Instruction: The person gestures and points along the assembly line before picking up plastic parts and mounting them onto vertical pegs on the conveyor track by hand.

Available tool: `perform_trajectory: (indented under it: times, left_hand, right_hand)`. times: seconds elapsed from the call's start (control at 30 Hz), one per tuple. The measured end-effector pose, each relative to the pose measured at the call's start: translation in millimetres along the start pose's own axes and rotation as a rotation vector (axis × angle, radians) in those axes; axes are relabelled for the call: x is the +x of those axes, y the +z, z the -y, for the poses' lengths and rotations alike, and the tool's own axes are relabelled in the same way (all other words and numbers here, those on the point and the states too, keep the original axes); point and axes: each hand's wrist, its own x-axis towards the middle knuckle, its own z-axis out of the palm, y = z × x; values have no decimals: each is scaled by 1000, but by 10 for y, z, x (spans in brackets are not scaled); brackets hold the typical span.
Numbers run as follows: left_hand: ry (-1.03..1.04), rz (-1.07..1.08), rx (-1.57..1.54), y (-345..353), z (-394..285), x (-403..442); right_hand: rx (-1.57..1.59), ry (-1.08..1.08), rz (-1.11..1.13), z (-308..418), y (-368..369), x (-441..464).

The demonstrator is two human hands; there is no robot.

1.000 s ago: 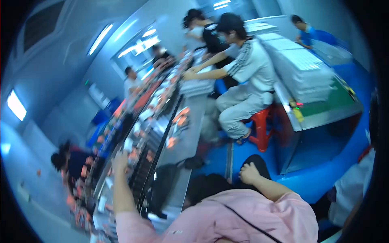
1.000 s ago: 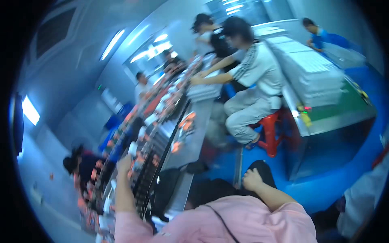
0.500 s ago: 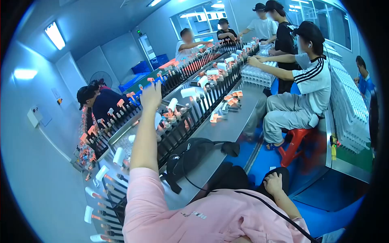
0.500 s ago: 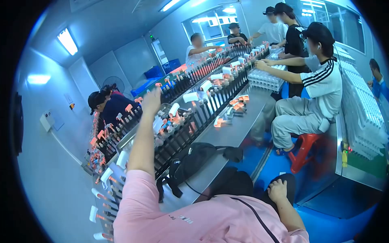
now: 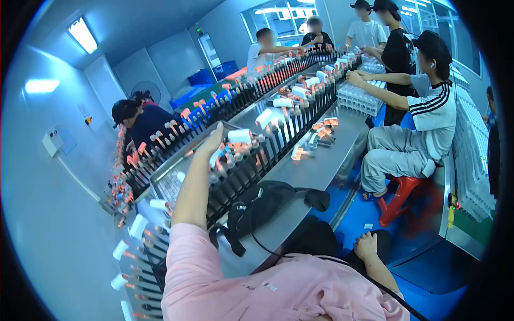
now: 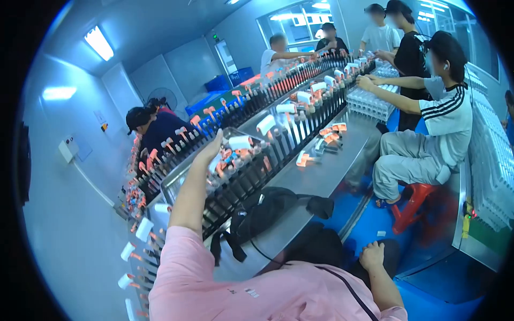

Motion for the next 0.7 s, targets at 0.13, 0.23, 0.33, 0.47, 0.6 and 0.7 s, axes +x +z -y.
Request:
perform_trajectory:
  times: [0.13, 0.23, 0.33, 0.47, 0.6, 0.7]
  left_hand:
    - [0, -284, -194, -405, -324, 69]
    - [-88, -345, -128, -494, -712, 46]
    - [123, -360, 50, -38, -430, 57]
    - [-124, -56, 304, 181, 214, 502]
    - [102, -178, 444, -219, -413, 581]
    - [173, -128, 348, -84, -667, 378]
  right_hand:
    - [-32, -32, -80, -38, 47, 4]
    - [-10, 4, 3, -12, 38, 73]
    - [-22, 1, -55, -11, 68, 70]
    - [5, 10, -88, -54, 106, 55]
    - [16, 12, -76, -60, 129, 108]
    - [20, 17, -61, -54, 122, 139]
